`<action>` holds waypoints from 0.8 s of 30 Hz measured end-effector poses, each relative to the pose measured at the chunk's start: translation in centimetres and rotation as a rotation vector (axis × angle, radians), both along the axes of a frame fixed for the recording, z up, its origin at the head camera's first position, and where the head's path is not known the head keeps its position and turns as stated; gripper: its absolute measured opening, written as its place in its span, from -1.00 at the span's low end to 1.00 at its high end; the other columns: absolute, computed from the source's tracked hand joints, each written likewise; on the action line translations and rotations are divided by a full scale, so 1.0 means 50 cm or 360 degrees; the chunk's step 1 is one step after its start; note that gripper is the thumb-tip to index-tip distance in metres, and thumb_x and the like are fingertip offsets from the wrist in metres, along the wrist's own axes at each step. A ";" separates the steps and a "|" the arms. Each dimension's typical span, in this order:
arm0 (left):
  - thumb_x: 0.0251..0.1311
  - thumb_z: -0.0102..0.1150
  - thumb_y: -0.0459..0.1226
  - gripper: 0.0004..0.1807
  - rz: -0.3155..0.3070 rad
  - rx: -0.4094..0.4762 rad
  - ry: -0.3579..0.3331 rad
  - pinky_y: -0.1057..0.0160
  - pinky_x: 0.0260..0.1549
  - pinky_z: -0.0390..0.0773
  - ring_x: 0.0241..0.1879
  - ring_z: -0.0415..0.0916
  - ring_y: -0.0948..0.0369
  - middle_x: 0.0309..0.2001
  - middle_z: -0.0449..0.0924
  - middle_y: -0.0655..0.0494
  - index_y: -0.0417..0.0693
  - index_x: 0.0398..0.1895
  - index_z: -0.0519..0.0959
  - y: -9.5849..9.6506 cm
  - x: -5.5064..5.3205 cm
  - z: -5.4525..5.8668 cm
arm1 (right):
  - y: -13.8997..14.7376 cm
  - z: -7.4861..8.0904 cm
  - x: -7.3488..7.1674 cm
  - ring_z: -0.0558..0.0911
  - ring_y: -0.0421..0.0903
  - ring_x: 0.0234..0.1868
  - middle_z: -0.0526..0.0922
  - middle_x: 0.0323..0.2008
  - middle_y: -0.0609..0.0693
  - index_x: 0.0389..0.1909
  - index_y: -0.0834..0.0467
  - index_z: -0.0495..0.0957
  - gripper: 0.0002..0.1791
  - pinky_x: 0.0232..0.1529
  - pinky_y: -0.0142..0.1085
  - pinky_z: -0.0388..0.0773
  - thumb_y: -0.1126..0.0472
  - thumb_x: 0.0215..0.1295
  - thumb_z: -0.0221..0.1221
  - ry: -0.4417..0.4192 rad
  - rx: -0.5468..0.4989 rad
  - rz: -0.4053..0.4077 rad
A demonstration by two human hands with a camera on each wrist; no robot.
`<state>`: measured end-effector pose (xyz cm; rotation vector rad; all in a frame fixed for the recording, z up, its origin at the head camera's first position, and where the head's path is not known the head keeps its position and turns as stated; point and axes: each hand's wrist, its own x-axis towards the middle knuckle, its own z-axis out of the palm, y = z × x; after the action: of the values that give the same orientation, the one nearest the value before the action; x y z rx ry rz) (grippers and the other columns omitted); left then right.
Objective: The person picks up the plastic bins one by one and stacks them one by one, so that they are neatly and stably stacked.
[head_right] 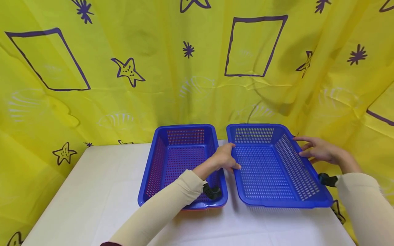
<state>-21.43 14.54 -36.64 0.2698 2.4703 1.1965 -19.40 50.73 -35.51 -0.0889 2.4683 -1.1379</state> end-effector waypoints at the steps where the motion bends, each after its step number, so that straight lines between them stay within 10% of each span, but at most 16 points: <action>1: -0.10 0.63 -0.46 -0.04 -0.0004 -0.0018 0.0009 0.30 -0.65 0.68 -0.66 0.70 0.05 0.19 0.55 -0.32 -0.09 0.45 0.38 0.000 0.000 0.000 | 0.000 0.000 0.000 0.66 0.23 0.04 0.38 0.20 0.55 0.60 0.19 0.04 -0.27 -0.04 0.01 0.72 0.30 0.52 0.13 0.0000 -0.0002 -0.0007; 24: -0.08 0.64 -0.39 -0.03 -0.0003 -0.0101 0.0035 0.38 -0.70 0.62 -0.67 0.69 0.10 0.25 0.55 -0.23 -0.06 0.48 0.38 0.003 -0.001 -0.001 | -0.001 -0.003 0.000 0.66 0.18 0.00 0.38 0.18 0.51 0.58 0.25 0.06 -0.27 -0.06 -0.01 0.74 0.33 0.50 0.14 0.0008 -0.0003 -0.0039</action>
<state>-21.48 14.68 -36.70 0.2694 2.5212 1.1180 -19.41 50.66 -35.69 -0.0621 2.4792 -1.1515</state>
